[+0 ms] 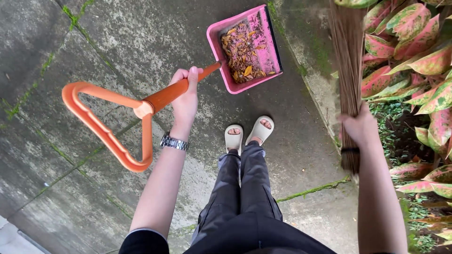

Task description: Sweeping dry leaves into a dustpan in an outdoor garden area.

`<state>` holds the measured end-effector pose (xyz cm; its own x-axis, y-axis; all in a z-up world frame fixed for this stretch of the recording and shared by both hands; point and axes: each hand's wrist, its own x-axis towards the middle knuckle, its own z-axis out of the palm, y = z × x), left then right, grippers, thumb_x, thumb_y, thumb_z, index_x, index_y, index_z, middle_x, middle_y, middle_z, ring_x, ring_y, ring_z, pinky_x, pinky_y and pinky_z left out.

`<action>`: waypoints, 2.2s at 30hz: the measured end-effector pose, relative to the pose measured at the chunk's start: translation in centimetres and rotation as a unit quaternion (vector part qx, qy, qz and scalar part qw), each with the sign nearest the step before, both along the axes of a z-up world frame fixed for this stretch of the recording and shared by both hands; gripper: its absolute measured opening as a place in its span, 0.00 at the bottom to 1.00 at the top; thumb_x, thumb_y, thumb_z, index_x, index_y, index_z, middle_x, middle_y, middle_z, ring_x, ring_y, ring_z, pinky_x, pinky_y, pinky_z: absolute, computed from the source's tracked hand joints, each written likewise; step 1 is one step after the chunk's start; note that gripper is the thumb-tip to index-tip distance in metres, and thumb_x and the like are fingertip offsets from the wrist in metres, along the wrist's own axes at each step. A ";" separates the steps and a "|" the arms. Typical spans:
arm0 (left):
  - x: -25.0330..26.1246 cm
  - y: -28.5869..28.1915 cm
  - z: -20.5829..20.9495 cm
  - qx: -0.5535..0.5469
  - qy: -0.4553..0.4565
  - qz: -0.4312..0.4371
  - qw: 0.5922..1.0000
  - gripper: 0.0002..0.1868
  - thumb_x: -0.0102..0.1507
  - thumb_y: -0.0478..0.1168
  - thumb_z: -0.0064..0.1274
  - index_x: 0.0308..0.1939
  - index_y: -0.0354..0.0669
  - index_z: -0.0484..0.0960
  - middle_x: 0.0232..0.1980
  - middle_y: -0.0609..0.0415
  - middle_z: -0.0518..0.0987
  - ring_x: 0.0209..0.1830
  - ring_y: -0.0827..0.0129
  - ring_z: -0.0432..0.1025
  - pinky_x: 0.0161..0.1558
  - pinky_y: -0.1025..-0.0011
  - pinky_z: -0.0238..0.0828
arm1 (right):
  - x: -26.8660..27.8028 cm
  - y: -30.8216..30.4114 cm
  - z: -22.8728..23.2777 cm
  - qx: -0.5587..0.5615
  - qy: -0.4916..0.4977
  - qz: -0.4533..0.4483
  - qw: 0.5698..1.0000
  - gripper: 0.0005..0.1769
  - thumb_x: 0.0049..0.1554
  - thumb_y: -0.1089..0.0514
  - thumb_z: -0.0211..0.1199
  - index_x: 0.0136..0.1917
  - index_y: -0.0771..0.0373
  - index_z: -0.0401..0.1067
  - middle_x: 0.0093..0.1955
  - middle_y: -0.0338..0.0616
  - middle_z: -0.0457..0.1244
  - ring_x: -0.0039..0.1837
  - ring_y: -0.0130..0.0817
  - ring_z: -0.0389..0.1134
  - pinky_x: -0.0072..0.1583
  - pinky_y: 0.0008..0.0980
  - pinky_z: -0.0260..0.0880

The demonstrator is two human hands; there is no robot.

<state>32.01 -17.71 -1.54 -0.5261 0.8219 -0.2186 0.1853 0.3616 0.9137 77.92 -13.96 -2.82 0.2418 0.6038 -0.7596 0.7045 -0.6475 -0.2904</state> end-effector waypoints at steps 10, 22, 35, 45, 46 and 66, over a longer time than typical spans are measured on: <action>0.2 0.1 0.4 0.002 -0.008 0.011 1.000 0.18 0.73 0.43 0.52 0.30 0.39 0.73 0.42 0.56 0.86 0.31 0.84 0.60 0.35 0.78 0.59 | 0.1 -2.4 -1.7 -0.139 0.050 0.002 0.989 0.32 0.53 0.60 0.66 0.68 0.73 0.61 0.44 0.63 0.69 0.35 0.46 0.71 0.37 0.47 0.74; 0.8 -0.1 0.8 -0.010 -0.011 0.020 1.000 0.19 0.73 0.44 0.52 0.30 0.38 0.73 0.41 0.58 0.85 0.30 0.84 0.59 0.34 0.78 0.59 | -4.8 2.7 -3.4 -0.095 -0.010 0.107 0.990 0.36 0.55 0.59 0.66 0.73 0.69 0.58 0.44 0.59 0.69 0.38 0.45 0.73 0.40 0.44 0.76; 0.7 -0.1 0.8 -0.007 -0.008 0.019 1.000 0.16 0.73 0.43 0.52 0.32 0.39 0.76 0.38 0.58 0.84 0.30 0.83 0.61 0.35 0.78 0.60 | 0.3 -4.5 -3.9 -0.062 0.004 0.037 0.997 0.35 0.53 0.59 0.69 0.70 0.65 0.61 0.45 0.58 0.70 0.34 0.43 0.72 0.38 0.41 0.75; -0.5 -0.8 -2.2 0.055 -0.071 -0.017 0.996 0.15 0.73 0.43 0.52 0.33 0.41 0.71 0.42 0.53 0.86 0.45 0.75 0.78 0.54 0.75 0.74 | -6.7 -14.8 1.0 -0.195 0.124 -0.030 0.972 0.34 0.50 0.63 0.67 0.68 0.67 0.60 0.44 0.60 0.69 0.34 0.43 0.71 0.36 0.39 0.75; -0.9 -1.1 -2.0 0.057 -0.074 -0.030 0.995 0.15 0.73 0.43 0.52 0.33 0.41 0.71 0.42 0.53 0.86 0.45 0.75 0.78 0.54 0.75 0.74 | -6.4 -16.9 1.8 -0.191 0.125 -0.043 0.973 0.34 0.50 0.63 0.67 0.68 0.67 0.60 0.44 0.60 0.69 0.34 0.43 0.71 0.36 0.39 0.75; 9.5 -18.5 4.8 0.007 -0.066 0.007 0.998 0.14 0.76 0.46 0.49 0.44 0.39 0.71 0.49 0.46 0.82 0.50 0.64 0.78 0.53 0.63 0.79 | 27.3 -39.6 2.0 -0.064 -0.162 -0.161 0.971 0.45 0.52 0.47 0.70 0.76 0.58 0.54 0.51 0.66 0.69 0.48 0.60 0.73 0.54 0.53 0.75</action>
<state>41.46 -36.22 3.27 -0.5052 0.8180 -0.2751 0.0575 0.3500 0.9350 105.18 -53.60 -0.85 0.6411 0.3622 -0.6766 0.4998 -0.8661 0.0100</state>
